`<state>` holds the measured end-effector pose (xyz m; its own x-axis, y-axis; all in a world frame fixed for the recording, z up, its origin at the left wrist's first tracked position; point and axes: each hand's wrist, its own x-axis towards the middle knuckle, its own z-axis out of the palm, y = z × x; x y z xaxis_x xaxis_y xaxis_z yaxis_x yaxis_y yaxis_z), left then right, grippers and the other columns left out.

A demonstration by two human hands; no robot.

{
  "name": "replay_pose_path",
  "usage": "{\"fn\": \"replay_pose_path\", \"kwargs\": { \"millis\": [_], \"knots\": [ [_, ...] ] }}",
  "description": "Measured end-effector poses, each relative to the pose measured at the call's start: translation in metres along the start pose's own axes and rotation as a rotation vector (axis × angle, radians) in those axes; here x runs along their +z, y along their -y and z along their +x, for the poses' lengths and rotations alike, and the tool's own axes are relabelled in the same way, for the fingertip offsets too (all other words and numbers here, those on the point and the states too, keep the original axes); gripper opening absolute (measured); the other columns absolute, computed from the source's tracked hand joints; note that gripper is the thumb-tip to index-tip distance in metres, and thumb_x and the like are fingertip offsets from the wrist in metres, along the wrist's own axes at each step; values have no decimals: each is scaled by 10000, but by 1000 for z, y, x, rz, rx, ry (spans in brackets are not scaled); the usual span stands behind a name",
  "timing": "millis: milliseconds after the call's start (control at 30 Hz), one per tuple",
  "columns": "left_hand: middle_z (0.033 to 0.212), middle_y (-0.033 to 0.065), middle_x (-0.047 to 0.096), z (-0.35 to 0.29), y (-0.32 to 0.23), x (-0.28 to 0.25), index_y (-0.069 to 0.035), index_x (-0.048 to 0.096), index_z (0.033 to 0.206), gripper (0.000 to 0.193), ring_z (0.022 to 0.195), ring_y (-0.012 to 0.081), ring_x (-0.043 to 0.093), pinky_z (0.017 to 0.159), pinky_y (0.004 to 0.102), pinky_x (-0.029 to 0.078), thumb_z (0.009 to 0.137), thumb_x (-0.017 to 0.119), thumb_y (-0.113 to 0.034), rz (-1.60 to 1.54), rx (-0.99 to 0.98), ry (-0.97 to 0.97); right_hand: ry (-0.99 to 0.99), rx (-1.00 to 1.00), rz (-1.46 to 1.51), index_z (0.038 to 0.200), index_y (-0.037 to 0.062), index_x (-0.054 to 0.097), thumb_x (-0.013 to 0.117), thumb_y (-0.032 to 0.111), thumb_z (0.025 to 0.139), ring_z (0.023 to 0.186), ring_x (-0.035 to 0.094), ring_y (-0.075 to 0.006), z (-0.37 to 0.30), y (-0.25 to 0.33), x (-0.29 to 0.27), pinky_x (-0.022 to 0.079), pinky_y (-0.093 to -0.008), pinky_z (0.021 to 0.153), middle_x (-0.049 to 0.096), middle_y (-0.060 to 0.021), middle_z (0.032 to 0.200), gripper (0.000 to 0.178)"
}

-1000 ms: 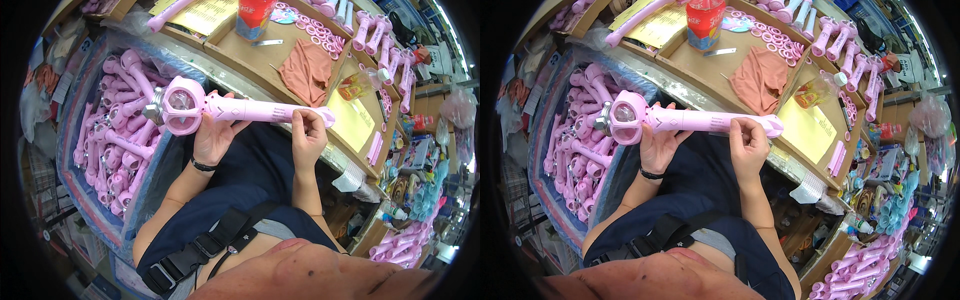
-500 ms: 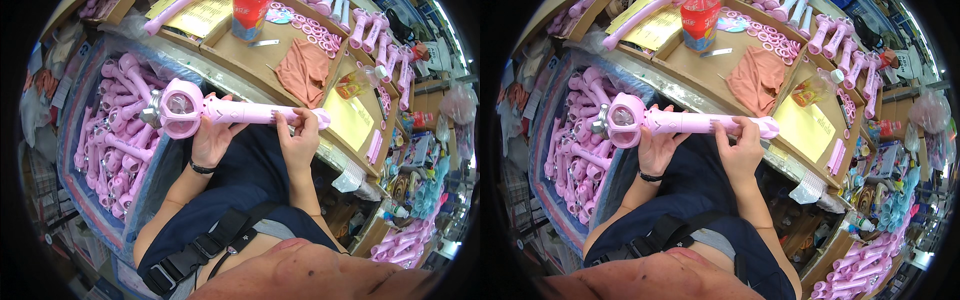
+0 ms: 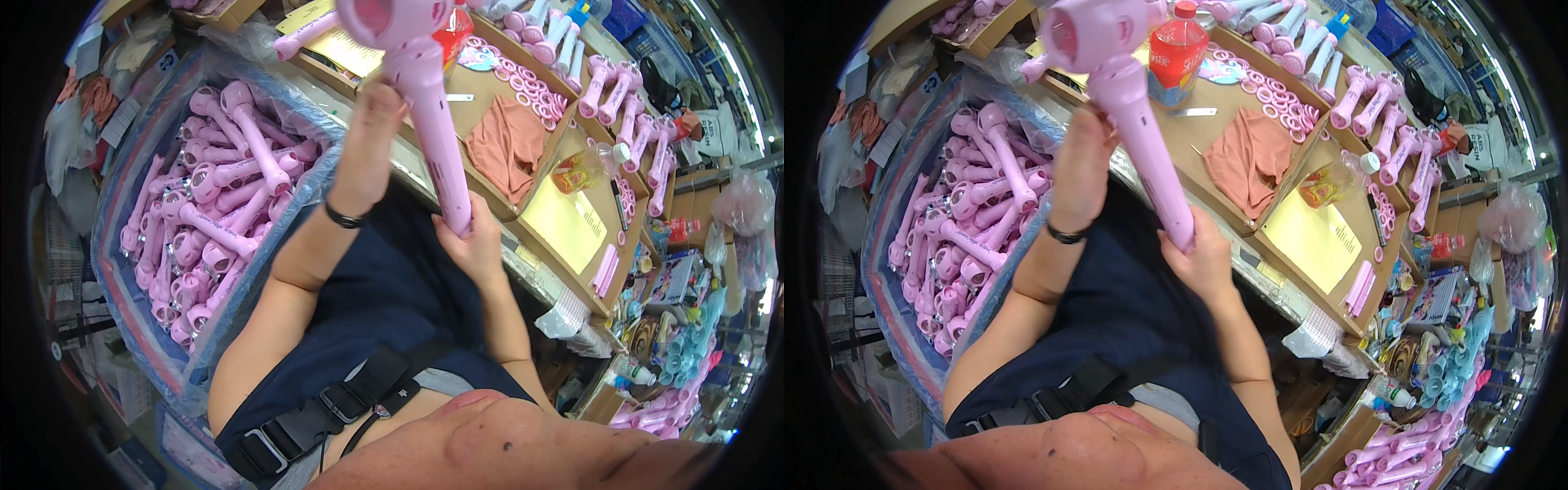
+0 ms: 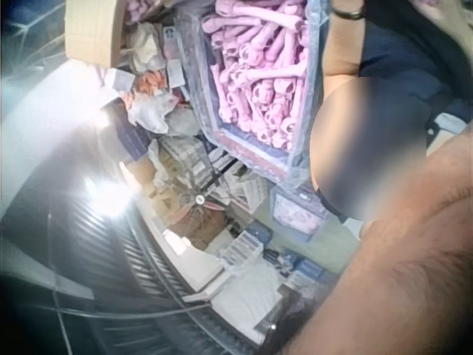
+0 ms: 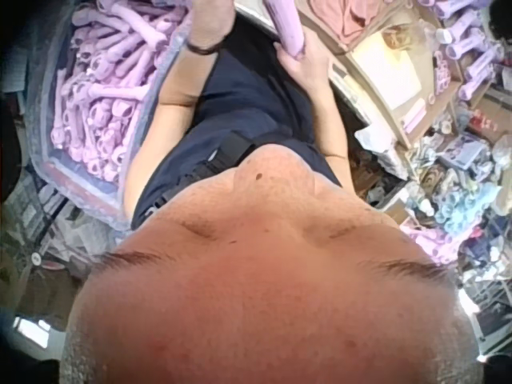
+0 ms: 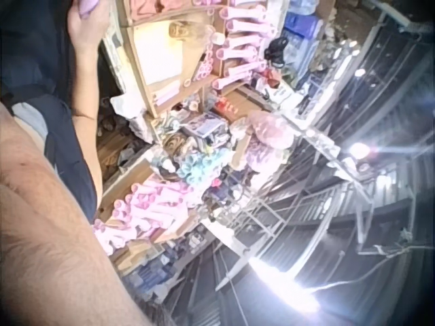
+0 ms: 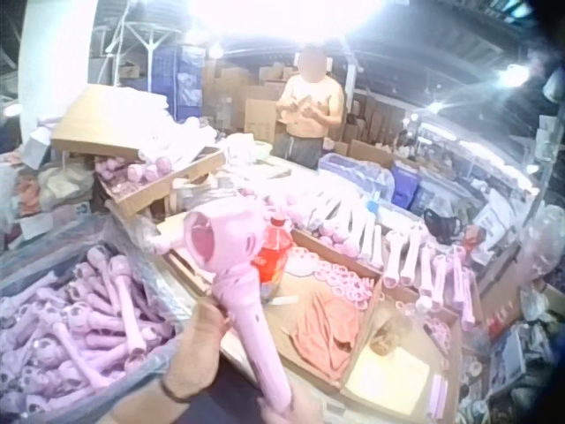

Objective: The person assembles pink light sticks by attaching a silver crown to the top, wiping the surface with a cloth, and using a small tool to adjust or clean parts. Finished units are placed into a bin.

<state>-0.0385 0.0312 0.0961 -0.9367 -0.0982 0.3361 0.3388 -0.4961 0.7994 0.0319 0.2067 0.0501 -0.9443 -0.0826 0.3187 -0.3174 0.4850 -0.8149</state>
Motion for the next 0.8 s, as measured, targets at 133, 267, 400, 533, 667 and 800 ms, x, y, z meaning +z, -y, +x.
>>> {"fn": "replay_pose_path", "kwargs": {
  "millis": [133, 267, 400, 533, 667, 800],
  "knots": [
    [1142, 120, 510, -9, 35, 21, 64, 401, 1240, 466, 1040, 151, 498, 897, 282, 398, 965, 499, -300, 495, 349, -125, -100, 63, 17, 1091, 24, 550, 723, 170, 741, 811, 640, -324, -13, 12, 33, 504, -352, 702, 628, -189, 902, 418],
    [1107, 159, 574, -19, 51, 7, 20, 412, 1265, 420, 974, 215, 566, 925, 334, 426, 980, 444, -287, -29, -13, -43, 190, 297, 570, 1120, -9, 509, 708, 136, 771, 792, 640, -208, -29, 15, 32, 508, -317, 699, 617, -103, 903, 427],
    [1103, 206, 590, -23, 65, 9, 9, 476, 1224, 636, 1055, 348, 567, 972, 442, 415, 966, 264, -533, -1051, -780, 460, 552, 428, 1135, 1133, 1, 496, 705, 111, 766, 748, 628, -170, -36, 8, 25, 506, -288, 667, 592, -71, 865, 437],
    [591, 97, 571, -30, 67, 15, -29, 602, 779, 764, 444, 238, 510, 704, 376, 498, 931, 155, -630, -1345, -684, 964, 725, 466, 1369, 1110, -11, 499, 708, 121, 757, 726, 629, -173, -39, -1, 20, 506, -282, 669, 602, -74, 837, 430],
    [634, 98, 589, -45, 47, 2, -14, 583, 790, 736, 553, 220, 587, 717, 355, 522, 940, 196, -622, -528, -707, 255, 522, 408, 993, 1104, -13, 499, 702, 115, 768, 743, 623, -160, -40, -10, 20, 500, -277, 700, 603, -70, 836, 413],
    [993, 103, 601, -66, 37, 3, -30, 443, 1227, 595, 873, 180, 610, 795, 325, 505, 928, 429, -543, -165, -542, 126, 434, 426, 844, 1107, -5, 490, 703, 102, 760, 743, 624, -159, -42, -27, 22, 502, -283, 709, 608, -84, 846, 421]
  ]
}}
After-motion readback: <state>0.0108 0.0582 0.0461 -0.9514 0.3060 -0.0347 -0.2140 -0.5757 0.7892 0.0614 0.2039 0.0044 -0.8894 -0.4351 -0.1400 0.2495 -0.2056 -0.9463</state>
